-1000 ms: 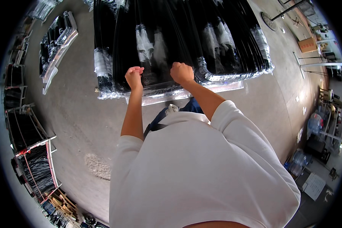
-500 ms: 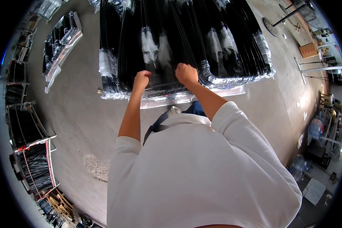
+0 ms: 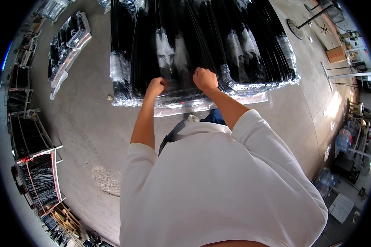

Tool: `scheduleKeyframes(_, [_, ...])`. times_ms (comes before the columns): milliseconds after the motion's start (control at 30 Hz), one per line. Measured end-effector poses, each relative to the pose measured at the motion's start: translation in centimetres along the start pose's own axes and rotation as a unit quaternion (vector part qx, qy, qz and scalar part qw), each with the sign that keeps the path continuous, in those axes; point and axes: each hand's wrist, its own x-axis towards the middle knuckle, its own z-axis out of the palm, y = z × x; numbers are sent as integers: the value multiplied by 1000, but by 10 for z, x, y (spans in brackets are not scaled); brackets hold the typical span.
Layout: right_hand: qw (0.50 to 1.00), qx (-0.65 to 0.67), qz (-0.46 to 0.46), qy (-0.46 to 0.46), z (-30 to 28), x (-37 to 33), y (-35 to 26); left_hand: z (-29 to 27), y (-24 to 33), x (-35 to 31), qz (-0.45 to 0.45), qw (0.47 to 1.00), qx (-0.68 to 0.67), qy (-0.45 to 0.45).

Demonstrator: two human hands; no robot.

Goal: The person walks through a warehouse and applies red circular stickers to stacks of black wrapped items on pallets. They retrieve the stickers from a table, peel them off, and press them onto the plastic-wrapped bundles. The person also briefly handles a white roll of tape and adjusts their position around the pallets.

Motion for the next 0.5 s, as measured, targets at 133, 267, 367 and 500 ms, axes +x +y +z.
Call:
scheduleKeyframes(133, [1000, 1, 2, 1, 1, 1, 1, 4, 6, -1, -23, 994, -5, 102])
scheduleKeyframes(267, [1000, -13, 5, 2, 2, 1, 1, 4, 14, -5, -18, 990, 0, 138])
scheduleKeyframes(367, [1000, -8, 2, 1, 2, 0, 1, 5, 12, -4, -12, 991, -24, 133])
scheduleKeyframes(500, [1000, -5, 3, 7, 1, 1, 1, 2, 16, -4, -7, 995, -40, 87])
